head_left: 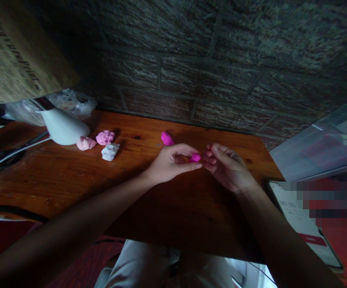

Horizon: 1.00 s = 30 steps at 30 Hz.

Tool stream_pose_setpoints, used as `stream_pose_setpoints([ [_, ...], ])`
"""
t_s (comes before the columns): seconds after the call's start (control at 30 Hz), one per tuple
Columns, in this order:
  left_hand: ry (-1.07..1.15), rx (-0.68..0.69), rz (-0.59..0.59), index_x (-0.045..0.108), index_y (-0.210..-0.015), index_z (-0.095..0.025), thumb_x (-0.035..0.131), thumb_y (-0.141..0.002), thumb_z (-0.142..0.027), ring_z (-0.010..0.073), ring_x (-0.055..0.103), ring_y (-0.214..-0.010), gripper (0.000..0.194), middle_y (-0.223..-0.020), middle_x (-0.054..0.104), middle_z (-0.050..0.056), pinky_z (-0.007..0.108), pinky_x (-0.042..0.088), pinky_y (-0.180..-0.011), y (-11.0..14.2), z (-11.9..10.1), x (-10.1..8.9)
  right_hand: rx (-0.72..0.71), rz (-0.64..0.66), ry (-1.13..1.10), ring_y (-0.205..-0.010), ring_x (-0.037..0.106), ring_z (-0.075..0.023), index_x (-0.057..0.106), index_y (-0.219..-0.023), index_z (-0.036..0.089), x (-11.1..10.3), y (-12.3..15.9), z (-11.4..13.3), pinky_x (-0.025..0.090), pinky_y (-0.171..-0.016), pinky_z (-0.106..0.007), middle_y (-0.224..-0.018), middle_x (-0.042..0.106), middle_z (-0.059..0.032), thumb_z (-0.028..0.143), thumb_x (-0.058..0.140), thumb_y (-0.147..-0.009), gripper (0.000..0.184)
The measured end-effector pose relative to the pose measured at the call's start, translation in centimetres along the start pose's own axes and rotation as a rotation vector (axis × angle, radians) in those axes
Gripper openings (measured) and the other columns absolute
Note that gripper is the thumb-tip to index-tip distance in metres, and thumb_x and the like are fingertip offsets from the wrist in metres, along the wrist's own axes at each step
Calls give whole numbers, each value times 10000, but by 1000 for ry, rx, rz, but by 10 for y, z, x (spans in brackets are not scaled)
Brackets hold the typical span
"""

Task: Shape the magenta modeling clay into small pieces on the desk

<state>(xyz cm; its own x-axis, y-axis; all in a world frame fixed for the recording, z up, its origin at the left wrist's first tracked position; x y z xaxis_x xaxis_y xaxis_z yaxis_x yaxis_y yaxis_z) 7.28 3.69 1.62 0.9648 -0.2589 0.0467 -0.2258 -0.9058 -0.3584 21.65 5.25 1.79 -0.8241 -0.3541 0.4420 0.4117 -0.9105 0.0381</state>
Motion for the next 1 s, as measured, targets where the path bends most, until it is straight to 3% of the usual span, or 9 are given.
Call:
stream_pose_setpoints([
  [1.0, -45, -17, -20, 744, -957, -146, 890, -721, -286, 176, 726, -914, 311, -994, 778, 76, 324, 585, -874, 0, 3, -3, -8, -6, 43, -553, 418, -78, 722, -695, 232, 3, 0, 2, 410, -515, -206, -640, 572, 51, 534, 936, -652, 373],
])
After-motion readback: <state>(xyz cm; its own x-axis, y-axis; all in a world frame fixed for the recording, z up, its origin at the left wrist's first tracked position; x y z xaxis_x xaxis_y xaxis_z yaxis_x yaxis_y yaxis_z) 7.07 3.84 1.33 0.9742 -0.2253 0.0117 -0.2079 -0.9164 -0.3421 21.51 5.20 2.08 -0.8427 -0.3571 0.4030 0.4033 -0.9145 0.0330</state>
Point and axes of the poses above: each hand's wrist, its own y-axis away from the middle knuckle, its own x-axis out of the palm, z = x × y, the point moved 7 cm from there along -y, towards the middle knuckle
